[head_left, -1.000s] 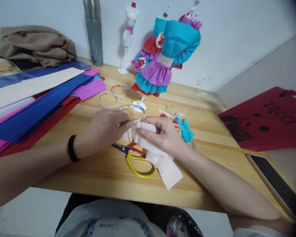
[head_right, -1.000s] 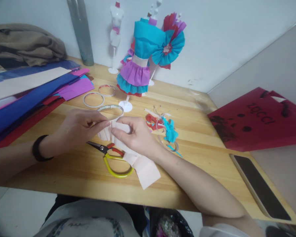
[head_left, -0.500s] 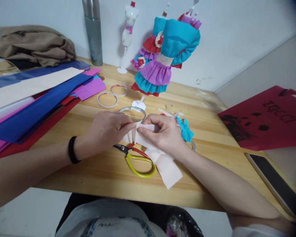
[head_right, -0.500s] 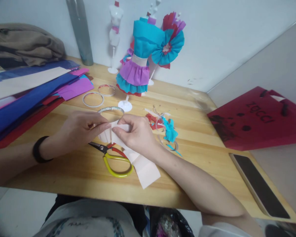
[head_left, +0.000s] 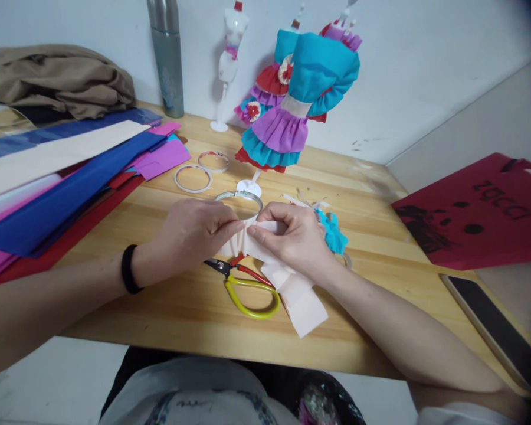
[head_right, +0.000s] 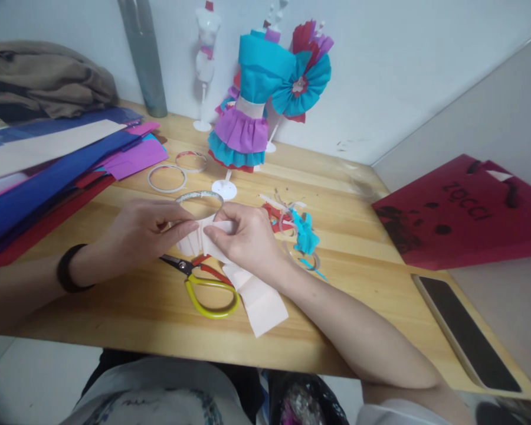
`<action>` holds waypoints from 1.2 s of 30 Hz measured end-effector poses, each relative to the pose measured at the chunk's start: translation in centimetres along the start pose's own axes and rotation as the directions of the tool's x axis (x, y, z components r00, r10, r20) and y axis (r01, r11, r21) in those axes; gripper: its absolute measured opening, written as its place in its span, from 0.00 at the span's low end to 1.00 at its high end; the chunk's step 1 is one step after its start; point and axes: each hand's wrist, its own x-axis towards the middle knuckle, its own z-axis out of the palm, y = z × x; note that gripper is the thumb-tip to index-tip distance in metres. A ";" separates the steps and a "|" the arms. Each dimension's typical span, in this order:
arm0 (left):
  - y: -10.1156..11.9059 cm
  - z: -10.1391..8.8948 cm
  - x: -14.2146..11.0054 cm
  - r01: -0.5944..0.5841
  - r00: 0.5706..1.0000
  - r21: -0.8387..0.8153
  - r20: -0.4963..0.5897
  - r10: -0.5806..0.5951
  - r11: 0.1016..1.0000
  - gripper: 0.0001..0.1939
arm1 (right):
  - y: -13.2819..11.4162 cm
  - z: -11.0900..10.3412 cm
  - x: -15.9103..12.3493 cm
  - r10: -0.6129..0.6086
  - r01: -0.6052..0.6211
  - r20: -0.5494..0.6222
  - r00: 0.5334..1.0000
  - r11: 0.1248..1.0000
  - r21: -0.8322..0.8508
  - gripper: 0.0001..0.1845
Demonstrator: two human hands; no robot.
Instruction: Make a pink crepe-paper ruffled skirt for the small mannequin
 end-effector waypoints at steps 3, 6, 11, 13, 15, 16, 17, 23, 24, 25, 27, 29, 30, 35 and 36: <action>0.2 0.0 0.0 0.015 1.000 -0.012 0.003 -0.015 1.000 0.15 | 0.0 0.0 0.0 0.009 -0.009 0.001 1.000 1.000 -0.001 0.10; 0.4 0.0 -0.1 0.046 0.999 -0.017 -0.005 -0.046 0.999 0.16 | 0.0 0.0 0.0 0.015 -0.015 0.006 1.000 1.000 0.005 0.10; 0.5 0.2 0.0 0.110 0.994 -0.008 0.001 -0.110 0.994 0.19 | 0.1 0.2 -0.1 0.038 -0.038 0.019 0.999 0.999 0.035 0.09; 0.3 0.2 0.0 0.109 0.994 -0.019 0.010 -0.108 0.994 0.18 | 0.1 0.3 -0.1 0.045 -0.046 0.031 0.999 0.998 0.044 0.10; 0.1 0.2 0.0 0.099 0.995 -0.018 0.021 -0.099 0.995 0.18 | 0.0 0.4 -0.1 0.050 -0.052 0.036 0.998 0.997 0.051 0.11; 0.1 0.1 0.0 0.095 0.995 -0.011 0.026 -0.095 0.995 0.18 | 0.0 0.4 -0.1 0.050 -0.052 0.035 0.998 0.997 0.055 0.12; 0.1 0.1 0.0 0.093 0.995 -0.004 0.035 -0.093 0.996 0.18 | 0.0 0.4 -0.1 0.049 -0.051 0.030 0.998 0.997 0.059 0.12; 0.4 -0.1 -0.1 0.073 0.996 0.004 0.060 -0.073 0.997 0.18 | -0.4 0.3 -0.3 0.025 -0.025 -0.010 1.000 1.000 0.002 0.12; 0.4 -0.1 -0.1 0.065 0.997 0.008 0.049 -0.065 0.998 0.18 | -0.4 0.3 -0.4 0.019 -0.019 -0.017 1.000 1.000 -0.017 0.12; 0.4 -0.1 -0.1 0.057 0.997 0.013 0.047 -0.057 0.998 0.19 | -0.5 0.3 -0.4 0.011 -0.012 -0.021 1.000 0.999 -0.036 0.12; 0.4 0.0 -0.1 0.041 0.998 0.019 0.040 -0.042 0.999 0.19 | -0.6 0.3 -0.5 -0.010 0.008 -0.026 1.000 0.998 -0.067 0.12; 0.3 -0.1 0.0 0.042 0.998 0.036 0.036 -0.043 0.998 0.18 | -0.7 0.3 -0.7 -0.038 0.036 -0.031 0.999 0.996 -0.079 0.12; 0.3 -0.1 0.0 0.046 0.998 0.045 0.036 -0.047 0.998 0.19 | -0.8 0.2 -0.7 -0.053 0.050 -0.031 0.998 0.996 -0.079 0.12; -0.1 -0.2 0.2 0.091 0.996 0.018 0.019 -0.092 0.996 0.19 | -0.8 -0.1 -0.7 -0.090 0.088 -0.028 0.996 0.994 -0.062 0.13; -0.1 -0.1 0.2 0.094 0.995 0.010 0.015 -0.094 0.996 0.19 | -0.7 -0.2 -0.7 -0.087 0.086 -0.025 0.996 0.995 -0.057 0.12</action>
